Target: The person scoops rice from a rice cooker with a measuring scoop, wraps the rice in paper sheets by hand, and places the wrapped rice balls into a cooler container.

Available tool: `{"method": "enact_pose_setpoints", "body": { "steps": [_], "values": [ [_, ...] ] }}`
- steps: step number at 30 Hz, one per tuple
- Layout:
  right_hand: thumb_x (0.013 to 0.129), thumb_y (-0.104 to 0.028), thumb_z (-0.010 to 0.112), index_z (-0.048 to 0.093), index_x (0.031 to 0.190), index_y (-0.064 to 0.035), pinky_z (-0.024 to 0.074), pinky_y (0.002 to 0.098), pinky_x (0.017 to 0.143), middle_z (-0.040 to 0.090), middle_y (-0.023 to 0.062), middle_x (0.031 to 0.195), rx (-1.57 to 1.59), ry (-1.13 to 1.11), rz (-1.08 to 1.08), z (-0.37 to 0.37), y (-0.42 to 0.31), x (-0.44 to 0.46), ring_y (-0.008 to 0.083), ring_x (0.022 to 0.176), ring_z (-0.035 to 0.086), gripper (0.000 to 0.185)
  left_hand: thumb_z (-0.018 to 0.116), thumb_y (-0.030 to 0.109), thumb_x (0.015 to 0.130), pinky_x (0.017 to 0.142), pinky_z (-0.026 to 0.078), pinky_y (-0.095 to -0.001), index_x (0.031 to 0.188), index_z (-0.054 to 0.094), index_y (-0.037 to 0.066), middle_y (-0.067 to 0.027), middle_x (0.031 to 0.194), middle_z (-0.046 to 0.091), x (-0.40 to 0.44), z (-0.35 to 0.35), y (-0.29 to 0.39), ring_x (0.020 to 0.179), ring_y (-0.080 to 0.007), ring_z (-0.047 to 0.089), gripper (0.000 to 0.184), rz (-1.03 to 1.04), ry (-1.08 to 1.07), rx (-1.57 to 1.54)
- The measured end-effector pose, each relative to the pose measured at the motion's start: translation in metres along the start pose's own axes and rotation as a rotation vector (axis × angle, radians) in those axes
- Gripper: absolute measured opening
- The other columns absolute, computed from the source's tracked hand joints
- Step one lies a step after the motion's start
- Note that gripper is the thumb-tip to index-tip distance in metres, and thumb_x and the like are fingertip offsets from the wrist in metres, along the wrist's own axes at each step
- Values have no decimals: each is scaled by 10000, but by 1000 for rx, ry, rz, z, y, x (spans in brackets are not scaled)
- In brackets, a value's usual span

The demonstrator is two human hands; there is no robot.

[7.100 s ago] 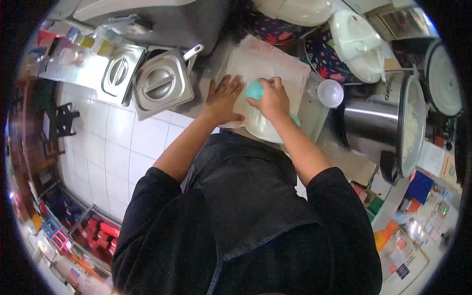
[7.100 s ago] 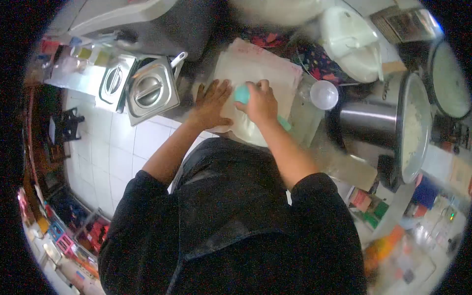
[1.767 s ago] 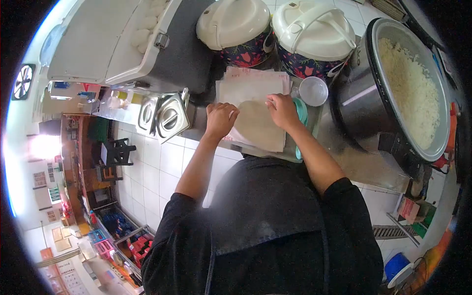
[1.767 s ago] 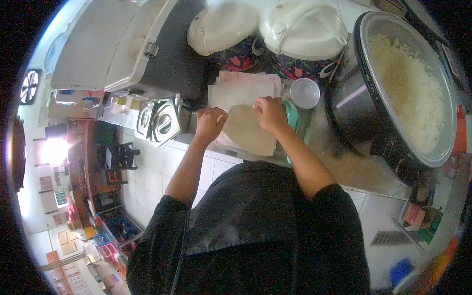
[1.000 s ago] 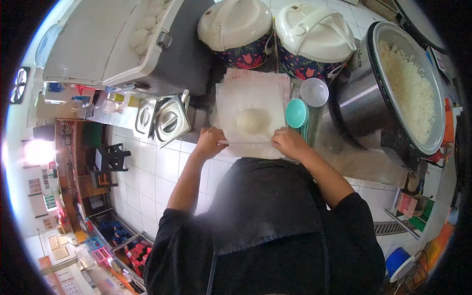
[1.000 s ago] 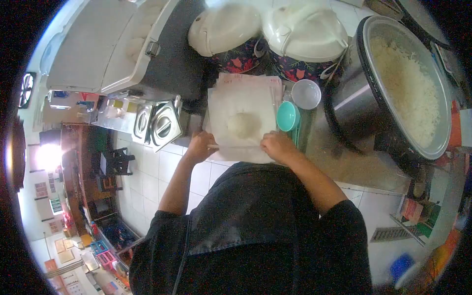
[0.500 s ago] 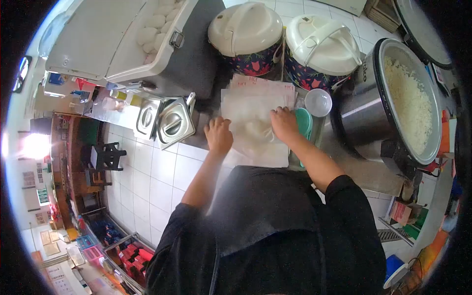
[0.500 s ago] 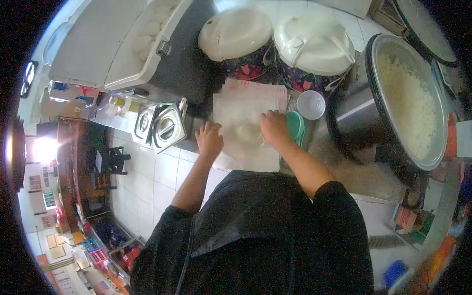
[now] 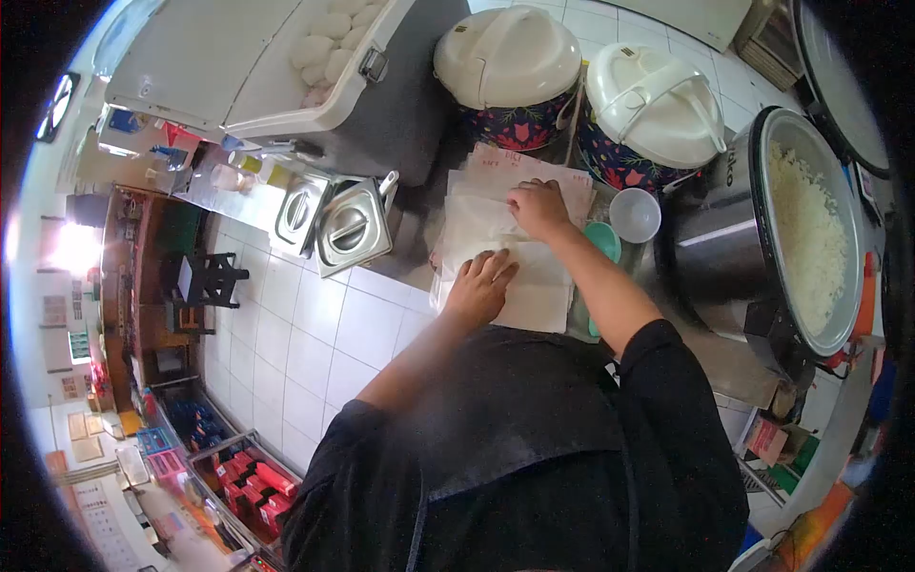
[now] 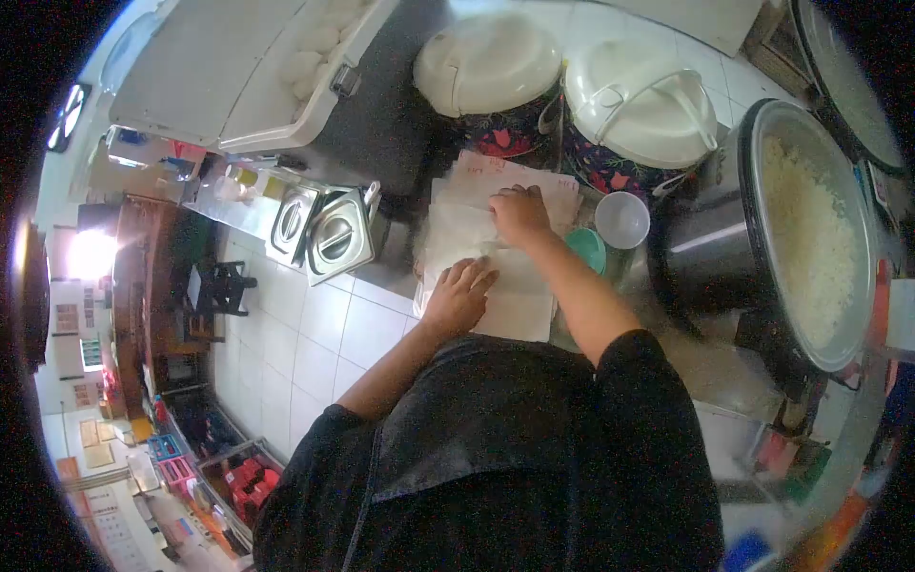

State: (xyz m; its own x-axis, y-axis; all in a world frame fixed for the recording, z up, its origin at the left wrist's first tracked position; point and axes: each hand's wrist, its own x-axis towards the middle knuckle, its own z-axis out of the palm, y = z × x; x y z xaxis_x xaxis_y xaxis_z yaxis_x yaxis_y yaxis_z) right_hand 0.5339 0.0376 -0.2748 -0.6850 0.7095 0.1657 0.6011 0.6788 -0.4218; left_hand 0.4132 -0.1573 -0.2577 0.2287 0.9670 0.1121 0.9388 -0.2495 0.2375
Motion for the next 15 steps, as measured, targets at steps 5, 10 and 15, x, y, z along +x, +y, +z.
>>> {"method": "enact_pose_setpoints", "body": {
  "steps": [5, 10, 15],
  "values": [
    [824, -191, 608, 669, 784, -126, 438, 456, 827, 646, 68, 839, 106, -68, -318, -36, -12, -41, 265, 941, 614, 98, 677, 135, 795, 1080, 402, -479, 1319, 587, 134, -108, 1402, 513, 1, -9, 3, 1321, -307, 453, 532, -62, -34, -65],
    [833, -138, 580, 638, 772, -97, 444, 449, 815, 627, 82, 850, 99, -55, -355, -11, -16, -88, 288, 929, 598, 94, 660, 135, 822, 1057, 400, -482, 1324, 590, 140, -92, 1362, 552, -2, -6, 0, 1343, -288, 448, 507, -122, -175, -186],
    [839, -119, 595, 637, 796, -75, 455, 456, 843, 646, 90, 925, 106, 44, -224, -9, -26, -96, 306, 1008, 597, 75, 616, 102, 840, 1062, 348, -510, 1290, 619, 151, -50, 1284, 612, 5, -18, 14, 1320, -269, 481, 453, 38, 147, 235]
  ]
}}
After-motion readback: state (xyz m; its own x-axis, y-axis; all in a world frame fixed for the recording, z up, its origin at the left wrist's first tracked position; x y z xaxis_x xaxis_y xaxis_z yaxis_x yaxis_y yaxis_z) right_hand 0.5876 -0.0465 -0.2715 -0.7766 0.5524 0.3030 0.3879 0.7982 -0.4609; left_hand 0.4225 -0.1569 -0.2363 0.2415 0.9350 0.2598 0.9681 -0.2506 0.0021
